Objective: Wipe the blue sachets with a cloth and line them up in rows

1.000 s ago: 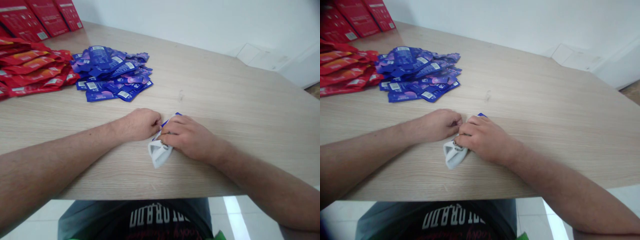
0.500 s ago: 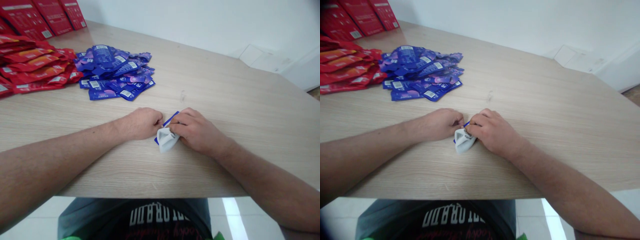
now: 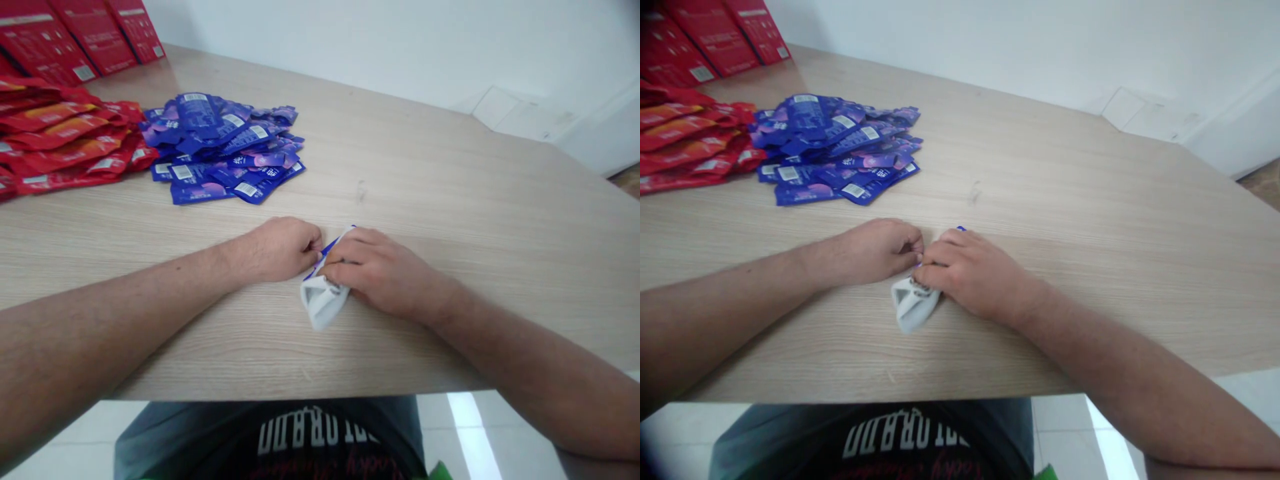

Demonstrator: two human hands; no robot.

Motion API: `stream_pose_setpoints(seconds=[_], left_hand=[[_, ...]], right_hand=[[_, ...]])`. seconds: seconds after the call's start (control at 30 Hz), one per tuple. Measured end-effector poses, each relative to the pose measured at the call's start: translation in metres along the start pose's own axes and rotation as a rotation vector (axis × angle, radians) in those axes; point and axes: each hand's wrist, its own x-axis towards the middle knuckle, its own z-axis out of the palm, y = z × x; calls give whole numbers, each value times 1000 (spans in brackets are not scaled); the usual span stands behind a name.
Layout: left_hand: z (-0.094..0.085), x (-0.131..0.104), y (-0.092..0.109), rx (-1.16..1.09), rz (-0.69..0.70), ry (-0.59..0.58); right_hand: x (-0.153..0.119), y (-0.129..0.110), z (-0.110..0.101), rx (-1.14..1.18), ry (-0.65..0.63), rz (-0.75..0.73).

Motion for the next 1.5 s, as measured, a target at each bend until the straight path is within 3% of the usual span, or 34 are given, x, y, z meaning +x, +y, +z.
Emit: stream_pose_setpoints(seconds=[0.13, 0.3, 0.43, 0.57, 0.73, 0.87, 1.07, 1.23, 1.4, 1.5], left_hand=[[-1, 0, 1, 20, -17, 2], [0, 0, 1, 16, -9, 9], [0, -1, 1, 43, -20, 16], [0, -1, 1, -2, 5, 4], [0, -1, 2, 51, -36, 18], [-1, -1, 2, 15, -7, -3], [-1, -1, 3, 36, -34, 1], [-1, -2, 3, 37, -38, 7], [-2, -1, 4, 35, -39, -3], [-3, -1, 4, 36, -51, -17]], right_hand=[[-3, 10, 1, -44, 96, 137], [-1, 8, 2, -19, 31, 40], [-2, 14, 3, -38, 106, 146], [-3, 18, 4, -13, 54, 99], [-2, 14, 3, -66, 75, 161], [-2, 12, 1, -46, 8, 100], [-12, 22, -8, -113, 44, 198], [-12, 10, -12, -40, -34, 89], [-15, 21, -11, 8, 32, 169], [-16, 22, -12, 37, -1, 93]])
